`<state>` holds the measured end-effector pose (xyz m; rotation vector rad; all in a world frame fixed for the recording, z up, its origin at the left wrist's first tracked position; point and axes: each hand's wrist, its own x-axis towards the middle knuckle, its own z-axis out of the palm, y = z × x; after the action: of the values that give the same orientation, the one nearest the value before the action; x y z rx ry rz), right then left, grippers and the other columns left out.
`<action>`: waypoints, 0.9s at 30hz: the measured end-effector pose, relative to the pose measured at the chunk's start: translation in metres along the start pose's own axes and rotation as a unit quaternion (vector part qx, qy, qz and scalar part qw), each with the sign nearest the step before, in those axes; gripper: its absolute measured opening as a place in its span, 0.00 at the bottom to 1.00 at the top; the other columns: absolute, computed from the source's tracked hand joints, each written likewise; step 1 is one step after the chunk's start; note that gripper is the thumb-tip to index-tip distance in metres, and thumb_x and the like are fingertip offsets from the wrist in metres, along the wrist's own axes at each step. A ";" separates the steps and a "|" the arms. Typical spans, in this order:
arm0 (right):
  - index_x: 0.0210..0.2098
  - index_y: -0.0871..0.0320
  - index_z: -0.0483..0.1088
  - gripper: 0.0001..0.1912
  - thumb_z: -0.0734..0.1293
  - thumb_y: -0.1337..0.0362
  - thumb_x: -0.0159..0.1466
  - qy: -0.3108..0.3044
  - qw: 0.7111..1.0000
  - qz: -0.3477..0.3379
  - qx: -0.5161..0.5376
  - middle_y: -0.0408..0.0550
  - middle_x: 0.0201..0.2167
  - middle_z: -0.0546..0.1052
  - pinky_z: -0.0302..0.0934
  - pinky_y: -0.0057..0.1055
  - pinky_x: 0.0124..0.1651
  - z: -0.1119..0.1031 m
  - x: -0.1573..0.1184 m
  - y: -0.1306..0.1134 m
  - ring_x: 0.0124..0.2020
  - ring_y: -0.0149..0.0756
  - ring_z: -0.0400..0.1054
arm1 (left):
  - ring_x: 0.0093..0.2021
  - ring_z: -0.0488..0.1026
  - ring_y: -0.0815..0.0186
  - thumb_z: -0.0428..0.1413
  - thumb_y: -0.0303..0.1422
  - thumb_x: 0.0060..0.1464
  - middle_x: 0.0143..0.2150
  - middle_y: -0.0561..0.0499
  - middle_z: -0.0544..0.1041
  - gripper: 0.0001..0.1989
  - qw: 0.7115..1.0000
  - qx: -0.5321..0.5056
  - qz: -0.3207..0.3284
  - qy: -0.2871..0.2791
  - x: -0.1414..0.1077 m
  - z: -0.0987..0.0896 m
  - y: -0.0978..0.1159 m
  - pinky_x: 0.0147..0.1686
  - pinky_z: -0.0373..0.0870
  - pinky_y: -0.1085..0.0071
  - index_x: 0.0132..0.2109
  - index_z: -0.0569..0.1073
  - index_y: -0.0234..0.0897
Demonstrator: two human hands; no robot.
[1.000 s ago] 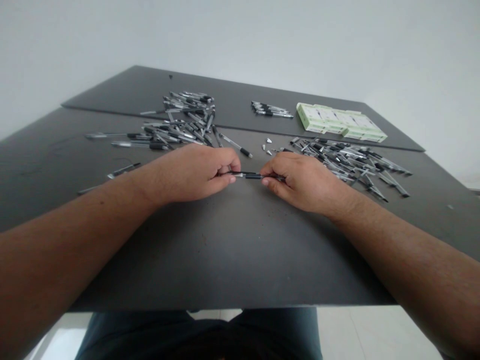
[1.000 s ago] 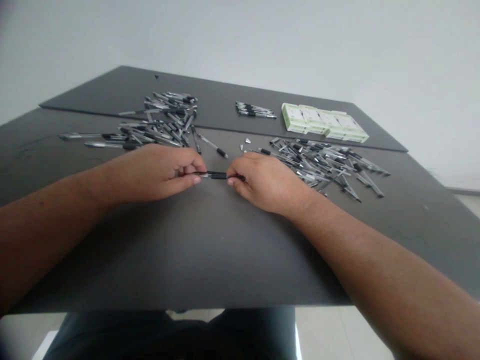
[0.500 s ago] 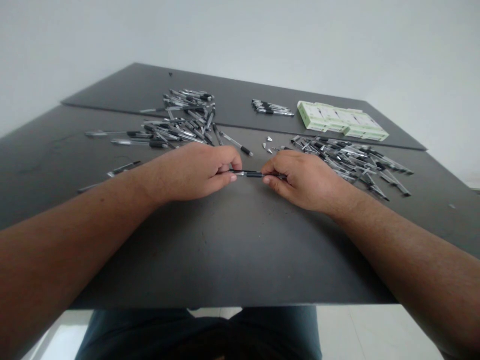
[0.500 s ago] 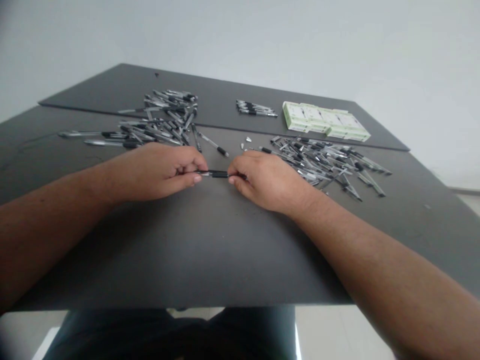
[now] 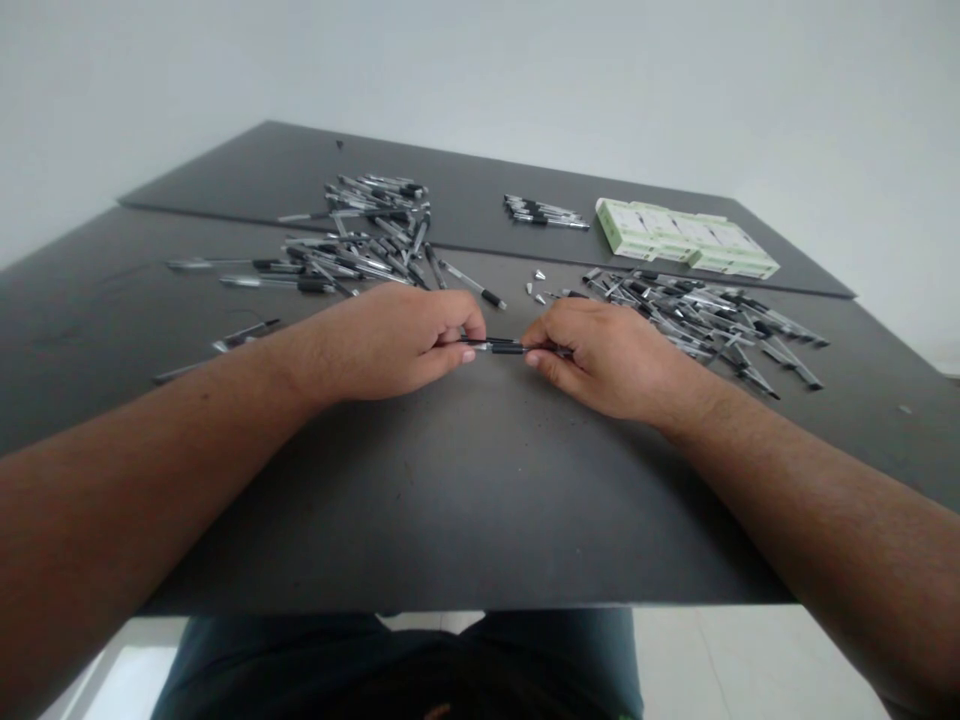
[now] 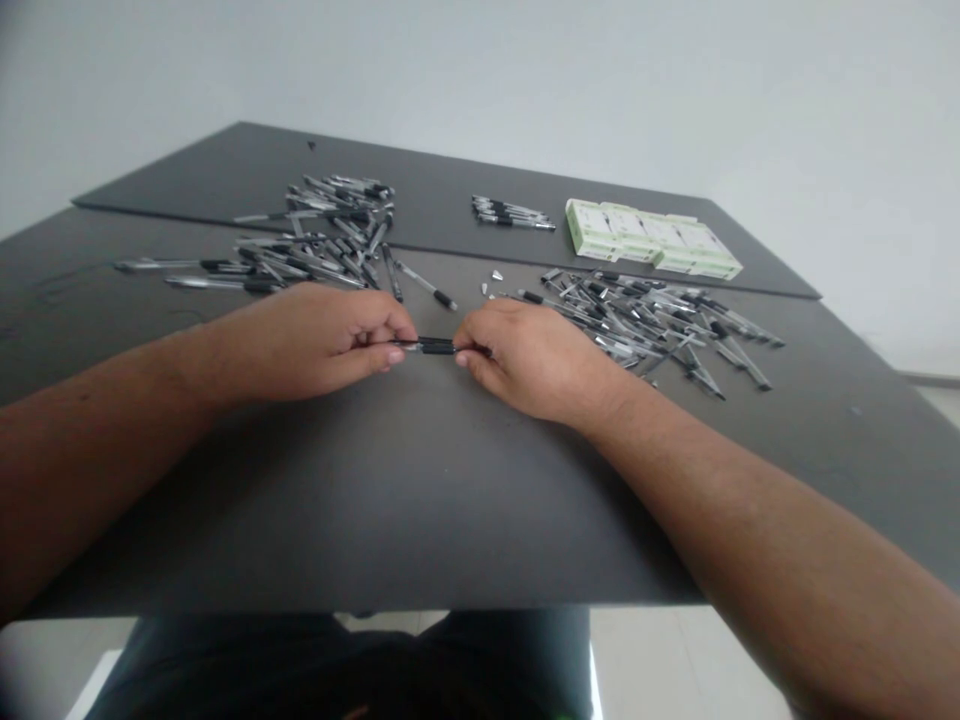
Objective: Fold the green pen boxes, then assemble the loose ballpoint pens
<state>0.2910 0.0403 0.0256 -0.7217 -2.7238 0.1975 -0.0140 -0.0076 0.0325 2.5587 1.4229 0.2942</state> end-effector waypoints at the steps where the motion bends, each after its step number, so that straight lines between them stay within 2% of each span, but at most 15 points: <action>1: 0.50 0.54 0.86 0.09 0.70 0.63 0.79 0.002 1.000 -0.003 0.000 0.53 0.45 0.89 0.72 0.41 0.56 0.000 0.000 0.000 0.49 0.51 0.83 | 0.39 0.85 0.54 0.58 0.42 0.74 0.40 0.48 0.88 0.20 1.000 -0.002 0.000 0.000 0.000 0.000 0.000 0.45 0.74 0.61 0.63 0.86 0.43; 16: 0.50 0.54 0.85 0.09 0.70 0.64 0.80 0.009 1.000 -0.020 -0.001 0.53 0.44 0.89 0.72 0.41 0.54 0.001 0.000 0.003 0.47 0.50 0.82 | 0.40 0.84 0.54 0.57 0.42 0.72 0.41 0.48 0.87 0.16 1.000 -0.031 -0.004 -0.001 0.001 0.003 0.002 0.47 0.73 0.62 0.58 0.84 0.43; 27: 0.50 0.54 0.85 0.09 0.70 0.63 0.80 0.016 1.000 -0.024 0.004 0.53 0.44 0.88 0.72 0.42 0.53 0.002 -0.001 0.004 0.46 0.50 0.82 | 0.41 0.85 0.54 0.59 0.42 0.72 0.41 0.48 0.87 0.16 0.999 -0.034 -0.013 0.000 0.000 0.003 0.001 0.48 0.73 0.61 0.59 0.85 0.43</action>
<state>0.2929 0.0435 0.0222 -0.6495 -2.7048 0.1849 -0.0121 -0.0086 0.0298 2.4845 1.4200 0.3323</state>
